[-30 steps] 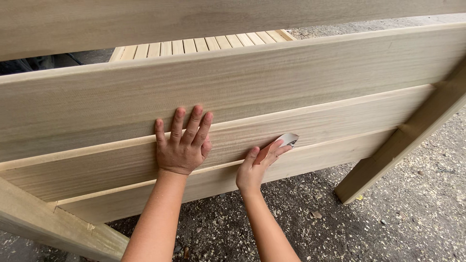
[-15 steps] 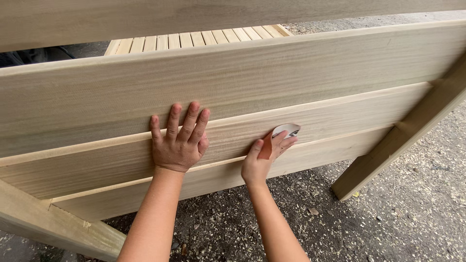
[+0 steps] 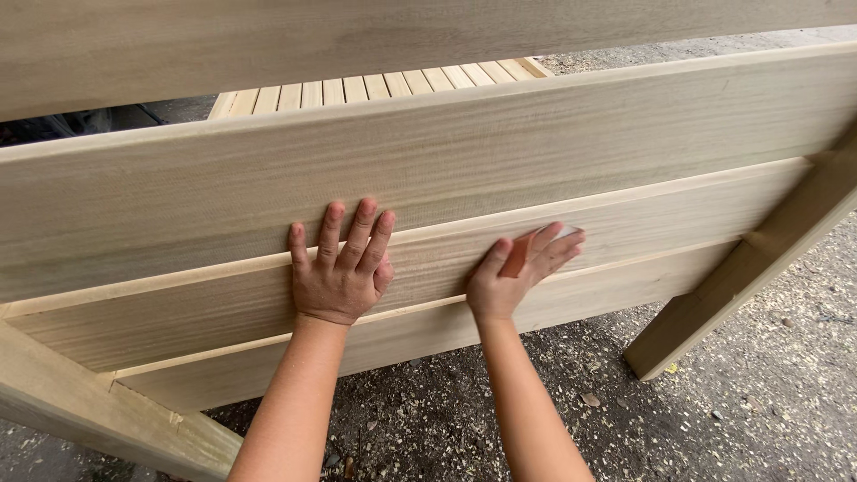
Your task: The person sands the surface of a wooden bench using a sanding block. They move the sanding block back and forth along the slats and edges, holding the bench steady with the other hand.
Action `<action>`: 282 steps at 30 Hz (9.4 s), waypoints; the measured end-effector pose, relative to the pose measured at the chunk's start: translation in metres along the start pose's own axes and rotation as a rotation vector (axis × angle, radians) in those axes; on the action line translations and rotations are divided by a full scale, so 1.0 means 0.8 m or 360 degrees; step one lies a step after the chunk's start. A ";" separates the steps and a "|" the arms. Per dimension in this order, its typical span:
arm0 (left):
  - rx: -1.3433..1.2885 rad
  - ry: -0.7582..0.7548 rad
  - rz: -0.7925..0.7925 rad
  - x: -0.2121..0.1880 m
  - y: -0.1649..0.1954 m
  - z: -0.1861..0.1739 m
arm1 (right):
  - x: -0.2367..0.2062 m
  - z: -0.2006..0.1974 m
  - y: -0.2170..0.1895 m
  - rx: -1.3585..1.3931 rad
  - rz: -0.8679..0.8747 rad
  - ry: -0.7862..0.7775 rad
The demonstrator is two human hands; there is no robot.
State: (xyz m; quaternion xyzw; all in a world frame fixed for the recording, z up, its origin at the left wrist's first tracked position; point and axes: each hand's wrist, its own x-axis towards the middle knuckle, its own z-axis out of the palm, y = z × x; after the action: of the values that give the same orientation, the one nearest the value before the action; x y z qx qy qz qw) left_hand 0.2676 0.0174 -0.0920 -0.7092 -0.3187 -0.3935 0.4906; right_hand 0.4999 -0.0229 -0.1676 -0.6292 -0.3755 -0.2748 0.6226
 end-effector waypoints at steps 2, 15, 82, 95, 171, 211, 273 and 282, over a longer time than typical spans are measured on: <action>-0.0030 -0.0002 -0.0019 0.000 0.002 0.003 | 0.088 -0.012 0.065 0.0019 0.0551 0.0139; 0.0027 -0.0052 0.0030 -0.001 -0.001 -0.001 | -0.001 0.012 -0.025 -0.0082 -0.0163 -0.0029; -0.0011 -0.0047 0.0045 -0.007 -0.003 0.004 | 0.053 -0.012 0.052 0.0203 0.1014 0.0016; 0.0003 -0.0060 0.0054 -0.005 -0.003 0.002 | 0.079 -0.007 0.081 -0.0095 0.0501 0.0016; -0.0075 0.0015 0.0052 0.011 -0.007 -0.005 | -0.071 -0.006 -0.058 0.0377 0.0570 -0.0313; 0.0012 -0.0029 -0.0011 -0.003 -0.012 0.003 | -0.017 -0.008 -0.022 -0.0023 -0.0296 -0.0311; -0.0018 0.0021 -0.0266 -0.016 0.017 0.015 | -0.063 0.019 -0.010 -0.0165 -0.0741 -0.0490; -0.0014 0.0002 -0.0253 -0.015 0.018 0.015 | -0.045 0.010 -0.033 -0.0119 -0.0620 -0.0455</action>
State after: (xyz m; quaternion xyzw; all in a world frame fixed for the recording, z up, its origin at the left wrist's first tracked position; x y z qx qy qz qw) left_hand 0.2766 0.0237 -0.1111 -0.6835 -0.3719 -0.4331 0.4549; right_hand 0.4567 -0.0214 -0.1824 -0.6001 -0.5635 -0.3115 0.4746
